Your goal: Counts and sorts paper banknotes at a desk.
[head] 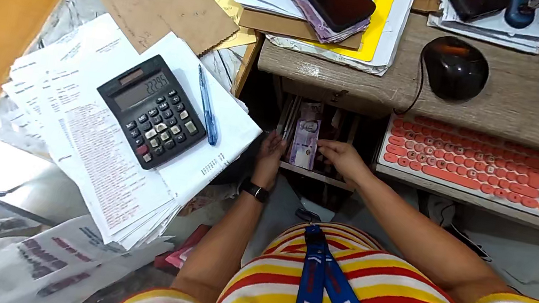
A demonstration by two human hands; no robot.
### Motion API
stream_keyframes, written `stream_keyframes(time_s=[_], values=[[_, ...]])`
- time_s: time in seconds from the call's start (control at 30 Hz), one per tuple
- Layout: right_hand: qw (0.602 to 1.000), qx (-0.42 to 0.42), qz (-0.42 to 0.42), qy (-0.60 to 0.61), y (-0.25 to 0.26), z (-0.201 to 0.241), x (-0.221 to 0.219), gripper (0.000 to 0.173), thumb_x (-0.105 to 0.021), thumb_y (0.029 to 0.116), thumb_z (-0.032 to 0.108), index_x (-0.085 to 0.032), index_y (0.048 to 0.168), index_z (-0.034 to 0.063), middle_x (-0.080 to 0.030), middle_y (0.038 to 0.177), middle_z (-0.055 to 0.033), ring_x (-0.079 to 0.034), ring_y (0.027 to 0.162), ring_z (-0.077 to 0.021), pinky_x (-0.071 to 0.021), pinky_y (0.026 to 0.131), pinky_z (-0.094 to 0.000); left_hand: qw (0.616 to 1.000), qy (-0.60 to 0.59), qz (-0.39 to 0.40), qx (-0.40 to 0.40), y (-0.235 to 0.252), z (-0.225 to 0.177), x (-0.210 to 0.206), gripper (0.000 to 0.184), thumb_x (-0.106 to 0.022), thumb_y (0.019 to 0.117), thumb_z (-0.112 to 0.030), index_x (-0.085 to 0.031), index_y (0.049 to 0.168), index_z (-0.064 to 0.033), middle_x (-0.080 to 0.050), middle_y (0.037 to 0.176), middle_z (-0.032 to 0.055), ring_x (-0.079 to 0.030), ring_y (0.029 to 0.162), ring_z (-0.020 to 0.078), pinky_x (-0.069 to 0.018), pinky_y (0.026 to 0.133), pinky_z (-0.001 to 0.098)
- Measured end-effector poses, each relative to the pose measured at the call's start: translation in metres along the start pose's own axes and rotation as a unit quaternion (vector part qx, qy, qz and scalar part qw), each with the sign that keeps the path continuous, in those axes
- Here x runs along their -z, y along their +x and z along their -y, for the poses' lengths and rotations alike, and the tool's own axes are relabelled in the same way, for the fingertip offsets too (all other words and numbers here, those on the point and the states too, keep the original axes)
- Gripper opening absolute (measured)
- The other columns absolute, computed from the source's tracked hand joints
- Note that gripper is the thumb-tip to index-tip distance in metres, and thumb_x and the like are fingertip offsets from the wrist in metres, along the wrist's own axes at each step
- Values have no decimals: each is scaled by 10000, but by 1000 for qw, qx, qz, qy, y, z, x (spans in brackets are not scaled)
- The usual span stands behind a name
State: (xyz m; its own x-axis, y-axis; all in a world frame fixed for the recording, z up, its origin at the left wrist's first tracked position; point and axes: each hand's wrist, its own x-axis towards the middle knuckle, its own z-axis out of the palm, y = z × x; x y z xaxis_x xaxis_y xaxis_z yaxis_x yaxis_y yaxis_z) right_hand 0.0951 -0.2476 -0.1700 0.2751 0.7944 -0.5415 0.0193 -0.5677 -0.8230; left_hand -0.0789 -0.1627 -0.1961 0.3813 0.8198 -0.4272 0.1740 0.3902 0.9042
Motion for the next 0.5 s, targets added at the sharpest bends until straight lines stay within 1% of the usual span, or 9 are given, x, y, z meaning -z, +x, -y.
stream_keyframes(time_s=[0.07, 0.1, 0.17, 0.2, 0.23, 0.3, 0.33, 0.43, 0.5], values=[[1000, 27, 13, 2, -28, 5, 9, 325, -501, 1072, 85, -604, 1354, -38, -580, 1425, -188, -630, 1176, -221, -509, 988, -362, 998, 3, 64, 17, 2, -6, -2, 555, -478, 1083, -189, -287, 1567, 4, -529, 1445, 210, -587, 1228, 233, -482, 1040, 386], [999, 38, 13, 8, -38, 4, 11, 299, -511, 1061, 62, -628, 1313, -50, -590, 1410, -181, -633, 1146, -186, -513, 966, -327, 996, 6, 87, 26, 0, -11, -6, 518, -484, 1081, -183, -335, 1543, -4, -601, 1327, 177, -637, 1081, 184, -528, 936, 351], [998, 60, -5, 12, -46, 0, 12, 252, -552, 1035, 39, -671, 1232, -62, -650, 1314, -170, -652, 1062, -142, -523, 925, -297, 994, -14, 103, 33, -4, -17, -15, 392, -541, 1043, -74, -478, 1418, 20, -673, 1109, 123, -664, 879, 121, -565, 805, 309], [997, 73, -31, 14, -45, -4, 10, 218, -597, 1015, 48, -689, 1181, -59, -690, 1200, -150, -660, 969, -122, -539, 873, -289, 995, -21, 90, 28, -6, -18, -19, 331, -579, 1012, -23, -537, 1335, 37, -690, 1028, 103, -665, 823, 102, -569, 772, 294], [995, 81, -61, 19, -42, -8, 7, 204, -648, 991, 70, -681, 1147, -57, -699, 1081, -132, -652, 875, -114, -544, 807, -288, 996, -29, 78, 23, -8, -19, -23, 297, -608, 986, 7, -565, 1277, 45, -695, 986, 90, -663, 797, 92, -570, 758, 283], [995, 61, -73, 25, -36, -11, 1, 330, -699, 973, 130, -580, 1214, -62, -664, 1059, -158, -652, 849, -166, -556, 771, -339, 997, -39, 56, 18, -13, -20, -28, 270, -654, 946, 36, -580, 1206, 37, -696, 942, 72, -673, 773, 92, -584, 740, 281], [996, 50, -66, 27, -33, -10, -1, 344, -691, 980, 137, -570, 1228, -69, -668, 1040, -162, -653, 836, -172, -556, 760, -343, 998, -41, 49, 17, -16, -20, -29, 269, -667, 933, 42, -584, 1189, 35, -694, 927, 68, -674, 768, 95, -585, 737, 283], [999, 39, -26, 21, -28, -9, -10, 182, -643, 1008, 106, -634, 1050, -70, -659, 812, -80, -599, 678, -71, -522, 666, -244, 995, -61, 71, 23, -25, -18, -16, 302, -645, 943, 47, -565, 1233, 23, -705, 948, 62, -690, 791, 100, -593, 755, 289], [999, 36, 30, 8, -27, -7, -16, 176, -631, 1013, 102, -629, 1036, -73, -646, 799, -77, -578, 666, -64, -510, 667, -242, 985, -100, 133, 41, -30, -13, 2, 327, -561, 970, 9, -502, 1291, -15, -702, 983, 38, -699, 843, 96, -599, 794, 287]])
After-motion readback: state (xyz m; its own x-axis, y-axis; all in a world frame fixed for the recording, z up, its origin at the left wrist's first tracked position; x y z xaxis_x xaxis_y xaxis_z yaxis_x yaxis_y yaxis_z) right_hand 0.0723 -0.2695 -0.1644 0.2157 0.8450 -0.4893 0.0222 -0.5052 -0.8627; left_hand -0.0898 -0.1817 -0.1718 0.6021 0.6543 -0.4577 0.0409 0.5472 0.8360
